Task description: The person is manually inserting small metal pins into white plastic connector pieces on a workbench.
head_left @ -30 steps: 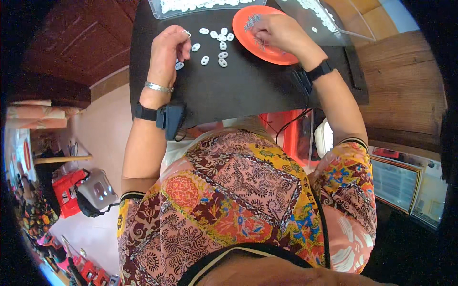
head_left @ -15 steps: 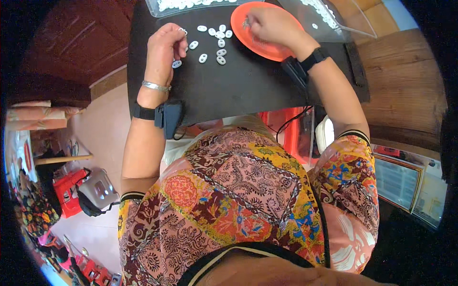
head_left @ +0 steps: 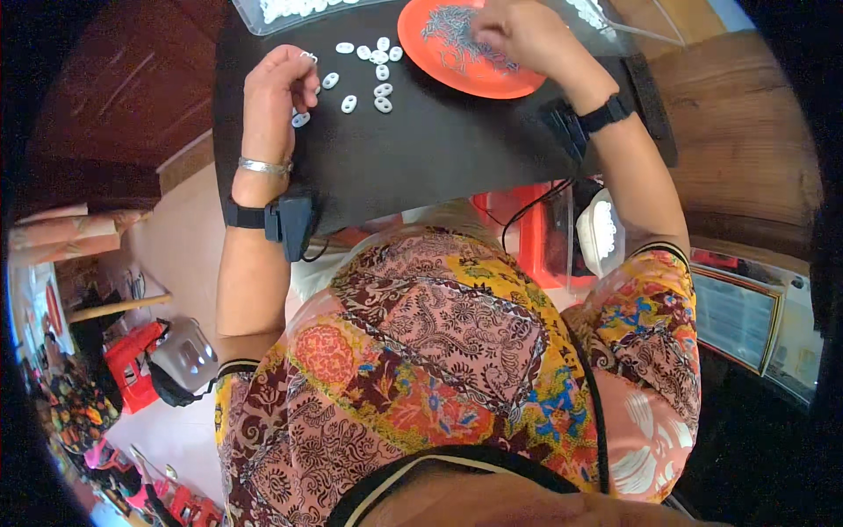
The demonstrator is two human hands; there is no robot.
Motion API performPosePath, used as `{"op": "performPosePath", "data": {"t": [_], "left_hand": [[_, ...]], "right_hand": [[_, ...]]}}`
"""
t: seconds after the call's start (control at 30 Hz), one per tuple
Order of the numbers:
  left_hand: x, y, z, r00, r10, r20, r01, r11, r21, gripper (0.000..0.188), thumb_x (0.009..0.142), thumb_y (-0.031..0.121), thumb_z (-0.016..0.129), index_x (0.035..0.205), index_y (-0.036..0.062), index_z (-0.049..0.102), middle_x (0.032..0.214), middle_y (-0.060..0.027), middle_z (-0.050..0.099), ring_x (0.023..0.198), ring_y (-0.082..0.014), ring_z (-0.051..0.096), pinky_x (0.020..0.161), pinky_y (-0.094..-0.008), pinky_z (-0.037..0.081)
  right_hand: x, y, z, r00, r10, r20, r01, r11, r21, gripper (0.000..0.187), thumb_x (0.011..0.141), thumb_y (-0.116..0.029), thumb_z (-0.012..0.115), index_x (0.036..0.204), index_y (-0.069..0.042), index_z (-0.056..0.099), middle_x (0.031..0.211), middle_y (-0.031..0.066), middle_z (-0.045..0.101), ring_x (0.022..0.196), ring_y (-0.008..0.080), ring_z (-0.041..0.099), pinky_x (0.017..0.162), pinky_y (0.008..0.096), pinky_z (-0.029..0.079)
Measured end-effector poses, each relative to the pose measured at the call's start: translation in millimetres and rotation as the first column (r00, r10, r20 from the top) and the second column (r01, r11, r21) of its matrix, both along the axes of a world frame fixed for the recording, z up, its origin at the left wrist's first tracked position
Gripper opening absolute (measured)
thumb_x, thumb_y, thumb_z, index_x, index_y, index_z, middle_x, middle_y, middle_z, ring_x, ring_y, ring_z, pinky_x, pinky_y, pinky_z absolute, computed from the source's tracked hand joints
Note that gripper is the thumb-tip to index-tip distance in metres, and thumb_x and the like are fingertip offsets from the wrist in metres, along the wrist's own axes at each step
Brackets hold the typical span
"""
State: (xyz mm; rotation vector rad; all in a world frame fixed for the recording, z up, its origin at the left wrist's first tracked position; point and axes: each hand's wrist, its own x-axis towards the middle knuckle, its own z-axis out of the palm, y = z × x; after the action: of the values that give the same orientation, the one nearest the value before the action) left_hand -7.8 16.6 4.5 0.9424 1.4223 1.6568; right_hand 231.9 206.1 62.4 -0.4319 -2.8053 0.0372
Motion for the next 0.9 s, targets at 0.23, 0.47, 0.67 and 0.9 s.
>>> {"op": "performPosePath", "data": {"t": [0.23, 0.47, 0.67, 0.9], "left_hand": [[-0.3, 2.2, 0.7, 1.0, -0.011, -0.023, 0.009, 0.998, -0.061, 0.011, 0.086, 0.014, 0.052, 0.077, 0.0087, 0.056, 0.062, 0.0018, 0.054, 0.049, -0.0057, 0.047, 0.046, -0.0189, 0.032], [2.1, -2.1, 5.5, 1.0, 0.002, -0.006, -0.002, 1.0, -0.024, 0.01, 0.084, 0.013, 0.055, 0.076, 0.008, 0.058, 0.059, 0.0024, 0.055, 0.047, -0.0045, 0.047, 0.044, -0.0178, 0.032], [1.3, -2.6, 6.3, 1.0, 0.009, 0.028, -0.008, 1.0, -0.014, 0.011, 0.085, 0.013, 0.053, 0.076, 0.0078, 0.057, 0.06, 0.0019, 0.055, 0.047, -0.005, 0.048, 0.045, -0.0181, 0.032], [-1.2, -2.0, 2.1, 0.985, -0.03, 0.171, 0.022, 0.999, 0.046, 0.012, 0.085, 0.013, 0.051, 0.075, 0.008, 0.056, 0.061, 0.0014, 0.056, 0.048, -0.0054, 0.048, 0.045, -0.018, 0.033]], "right_hand": [[2.5, -16.0, -15.2, 0.966, 0.137, 0.221, -0.134, 0.991, -0.03, 0.01, 0.073, -0.011, 0.06, 0.081, -0.006, 0.063, 0.08, 0.0124, 0.062, 0.076, 0.032, 0.06, 0.067, 0.0408, 0.047], [-6.9, -21.7, -20.9, 0.961, 0.089, 0.262, -0.098, 0.995, 0.019, 0.01, 0.073, -0.01, 0.059, 0.08, -0.005, 0.063, 0.075, 0.0142, 0.061, 0.076, 0.0326, 0.06, 0.066, 0.0426, 0.047], [-10.4, -7.9, -21.0, 0.925, 0.046, 0.378, -0.029, 0.998, -0.05, 0.006, 0.071, -0.01, 0.056, 0.072, -0.004, 0.056, 0.067, 0.0137, 0.058, 0.068, 0.0323, 0.057, 0.06, 0.0402, 0.044], [-6.9, -4.3, -14.0, 0.983, -0.076, 0.164, 0.136, 0.909, -0.394, 0.002, 0.074, -0.006, 0.055, 0.075, -0.005, 0.054, 0.062, 0.0044, 0.053, 0.062, 0.0161, 0.055, 0.056, 0.0313, 0.045]]}}
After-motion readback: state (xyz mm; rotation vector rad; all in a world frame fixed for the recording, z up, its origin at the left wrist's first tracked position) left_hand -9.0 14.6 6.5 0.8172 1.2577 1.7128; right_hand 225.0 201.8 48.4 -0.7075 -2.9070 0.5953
